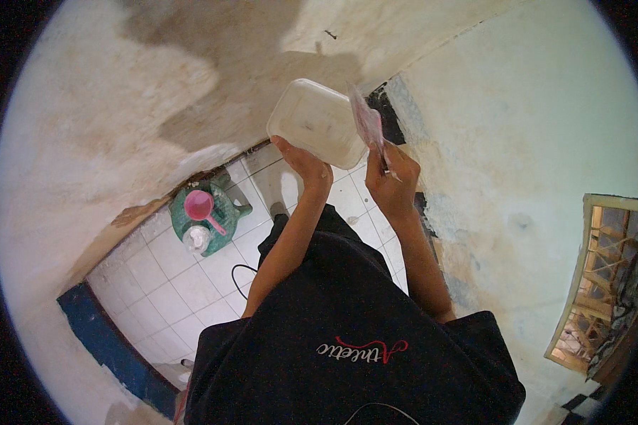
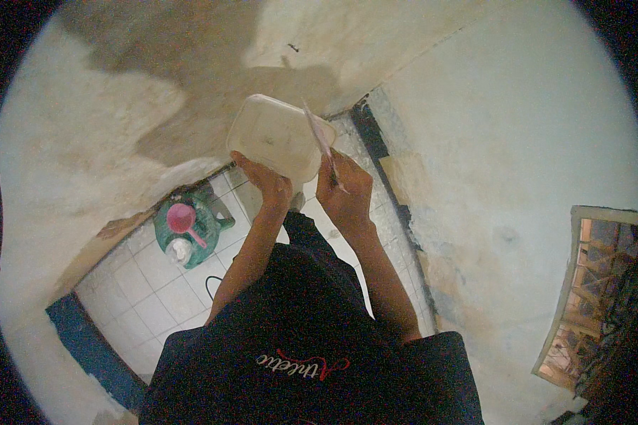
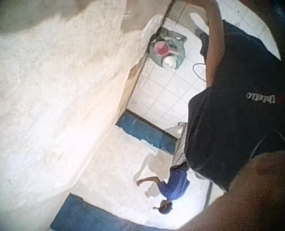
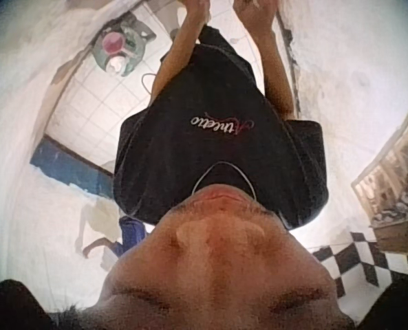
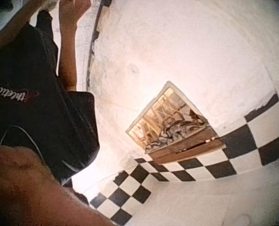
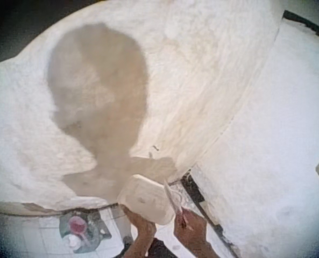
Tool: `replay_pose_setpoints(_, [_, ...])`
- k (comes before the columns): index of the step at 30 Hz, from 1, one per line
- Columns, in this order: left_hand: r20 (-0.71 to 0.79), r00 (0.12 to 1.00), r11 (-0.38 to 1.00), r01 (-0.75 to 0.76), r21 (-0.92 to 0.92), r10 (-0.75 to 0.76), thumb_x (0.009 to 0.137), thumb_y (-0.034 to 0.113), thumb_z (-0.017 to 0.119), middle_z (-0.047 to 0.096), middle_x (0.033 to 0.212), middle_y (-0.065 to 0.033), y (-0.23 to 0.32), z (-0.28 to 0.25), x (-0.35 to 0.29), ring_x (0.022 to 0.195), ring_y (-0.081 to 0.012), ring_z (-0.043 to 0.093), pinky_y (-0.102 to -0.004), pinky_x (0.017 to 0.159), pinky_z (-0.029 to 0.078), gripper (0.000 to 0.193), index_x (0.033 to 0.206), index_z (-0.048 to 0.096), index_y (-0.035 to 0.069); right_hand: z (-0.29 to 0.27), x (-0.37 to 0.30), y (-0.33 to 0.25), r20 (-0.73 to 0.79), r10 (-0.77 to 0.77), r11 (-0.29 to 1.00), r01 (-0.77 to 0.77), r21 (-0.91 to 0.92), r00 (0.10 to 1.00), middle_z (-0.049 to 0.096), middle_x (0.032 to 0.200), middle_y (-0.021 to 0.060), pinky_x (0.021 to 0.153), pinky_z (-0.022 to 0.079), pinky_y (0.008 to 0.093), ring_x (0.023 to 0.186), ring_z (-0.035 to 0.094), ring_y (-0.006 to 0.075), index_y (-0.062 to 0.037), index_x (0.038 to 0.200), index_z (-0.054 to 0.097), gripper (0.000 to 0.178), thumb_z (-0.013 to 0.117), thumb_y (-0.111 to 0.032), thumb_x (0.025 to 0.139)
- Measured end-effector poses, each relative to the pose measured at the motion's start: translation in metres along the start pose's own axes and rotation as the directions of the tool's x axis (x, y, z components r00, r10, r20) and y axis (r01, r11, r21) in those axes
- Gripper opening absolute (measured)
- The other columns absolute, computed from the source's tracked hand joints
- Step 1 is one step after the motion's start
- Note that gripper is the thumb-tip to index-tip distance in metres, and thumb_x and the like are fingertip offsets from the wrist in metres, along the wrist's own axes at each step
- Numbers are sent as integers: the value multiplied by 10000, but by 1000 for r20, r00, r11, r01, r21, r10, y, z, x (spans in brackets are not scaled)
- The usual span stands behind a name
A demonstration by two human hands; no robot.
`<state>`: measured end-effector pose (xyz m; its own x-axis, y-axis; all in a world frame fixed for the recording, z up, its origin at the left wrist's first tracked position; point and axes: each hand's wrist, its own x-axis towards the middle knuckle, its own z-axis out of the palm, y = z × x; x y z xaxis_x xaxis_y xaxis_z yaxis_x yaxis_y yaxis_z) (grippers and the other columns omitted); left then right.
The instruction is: The person applies plaster to a wall using a putty knife, repeatedly scooping material from a container and smoothing it onto the surface.
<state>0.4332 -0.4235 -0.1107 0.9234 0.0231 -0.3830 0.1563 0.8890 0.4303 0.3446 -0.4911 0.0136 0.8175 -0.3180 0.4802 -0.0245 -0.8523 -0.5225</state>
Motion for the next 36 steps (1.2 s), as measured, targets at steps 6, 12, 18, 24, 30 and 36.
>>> replay_pose_setpoints(6, [45,998,998,50,40,-52,921,666,286,404,1398,-98,-4,1,1,1250,-313,435,-463,1048,378,711,1401,319,142,-5,8,-1,136,-124,992,120,37,983,616,720,228,546,498,410,618,637,351,13,957,637,145,598,-36,827])
replay_pose_setpoints(12, [108,982,987,147,69,-153,964,599,263,452,1350,-123,7,0,-9,1229,-290,460,-404,1027,402,663,1374,348,85,-19,33,-11,303,10,976,57,-210,953,600,699,246,537,468,435,608,598,407,0,1002,607,226,598,-17,777])
replay_pose_setpoints(18, [114,933,940,338,54,-342,955,614,277,456,1345,-143,4,-14,-7,1230,-289,458,-409,1032,392,694,1376,366,69,3,6,8,301,36,997,-12,-82,953,610,728,257,602,466,465,658,589,439,-9,992,608,229,594,-32,765])
replay_pose_setpoints(24, [211,907,932,355,80,-363,955,614,276,492,1303,-146,9,-11,-16,1202,-289,484,-403,1031,395,703,1358,384,47,0,8,15,318,135,988,-102,-120,938,616,753,262,622,467,453,653,589,442,14,1038,601,277,579,-18,764])
replay_pose_setpoints(30, [186,878,890,400,220,-441,971,579,281,505,1275,-147,5,-25,-15,1186,-261,495,-388,1018,408,683,1337,388,13,14,-8,49,445,260,950,-309,40,857,631,833,256,645,482,402,736,642,325,33,1033,622,241,595,-44,806])
replay_pose_setpoints(36, [179,894,880,336,337,-410,1017,468,273,514,1239,-134,-13,-50,-13,1126,-229,507,-355,1015,395,580,1324,396,-7,47,-37,136,432,265,957,-288,-11,862,645,875,190,677,476,326,730,603,212,64,1053,631,249,594,-57,838])
